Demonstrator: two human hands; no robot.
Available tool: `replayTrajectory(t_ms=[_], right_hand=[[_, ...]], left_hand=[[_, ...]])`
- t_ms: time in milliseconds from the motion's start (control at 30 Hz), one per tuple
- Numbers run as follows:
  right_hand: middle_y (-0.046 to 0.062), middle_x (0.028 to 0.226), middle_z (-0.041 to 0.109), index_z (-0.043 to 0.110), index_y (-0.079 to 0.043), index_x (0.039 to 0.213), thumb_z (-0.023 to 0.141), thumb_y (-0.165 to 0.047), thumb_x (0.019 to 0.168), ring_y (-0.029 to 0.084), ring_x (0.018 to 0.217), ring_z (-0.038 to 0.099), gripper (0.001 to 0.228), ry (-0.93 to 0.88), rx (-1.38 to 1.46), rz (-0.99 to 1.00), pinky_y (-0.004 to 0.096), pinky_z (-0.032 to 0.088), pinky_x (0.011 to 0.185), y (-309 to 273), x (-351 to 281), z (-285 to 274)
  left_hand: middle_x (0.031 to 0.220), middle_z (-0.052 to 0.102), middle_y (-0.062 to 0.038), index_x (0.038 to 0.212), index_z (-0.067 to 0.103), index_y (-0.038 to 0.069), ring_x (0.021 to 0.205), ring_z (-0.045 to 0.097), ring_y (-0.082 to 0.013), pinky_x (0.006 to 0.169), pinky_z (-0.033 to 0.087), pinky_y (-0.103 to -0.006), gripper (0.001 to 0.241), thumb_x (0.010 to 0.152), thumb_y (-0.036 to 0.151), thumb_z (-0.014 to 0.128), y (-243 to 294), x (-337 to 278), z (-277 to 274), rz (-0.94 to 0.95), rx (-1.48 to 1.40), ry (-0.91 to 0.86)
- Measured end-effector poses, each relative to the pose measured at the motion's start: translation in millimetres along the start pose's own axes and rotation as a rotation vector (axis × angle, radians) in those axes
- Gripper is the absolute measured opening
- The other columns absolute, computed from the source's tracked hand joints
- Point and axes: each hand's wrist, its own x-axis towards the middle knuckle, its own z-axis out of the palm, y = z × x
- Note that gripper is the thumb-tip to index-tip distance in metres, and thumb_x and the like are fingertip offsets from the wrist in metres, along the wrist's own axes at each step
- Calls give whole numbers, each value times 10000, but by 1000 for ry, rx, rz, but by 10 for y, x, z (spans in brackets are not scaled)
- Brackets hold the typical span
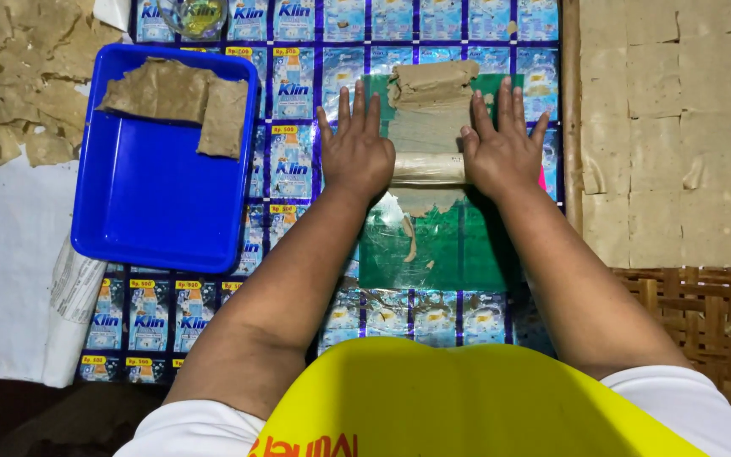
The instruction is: Flattening and cutting dough into rectangular pieces for snacks.
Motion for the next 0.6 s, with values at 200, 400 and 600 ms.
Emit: replayTrajectory(t_ms=[200,400,600], right_hand=[[220,1716,207,408,-119,1613,409,-408,1103,368,1591,181,586,102,-33,-83,658,89,1228,45,-409,121],[267,1701,214,370,12,1605,479,-397,1084,391,1582,199,671,164,-31,-132,631,128,1233,10,-766,131],[266,1726,189,251,68,1633,591,-351,1043,398,1609,181,799,180,-11,-162,565,120,1295,46,-1299,290]], left_hand=[[1698,220,-101,1576,391,120,1580,124,-300,1247,25,-583,601,1013,331,384,-54,-345,214,74,20,126],[1695,259,-122,1559,439,118,1577,203,-323,1271,115,-547,539,1082,360,380,-84,-763,242,137,-11,184],[1702,222,-132,1590,359,97,1574,188,-307,1267,102,-505,588,1069,368,382,-155,-1320,480,196,13,217]])
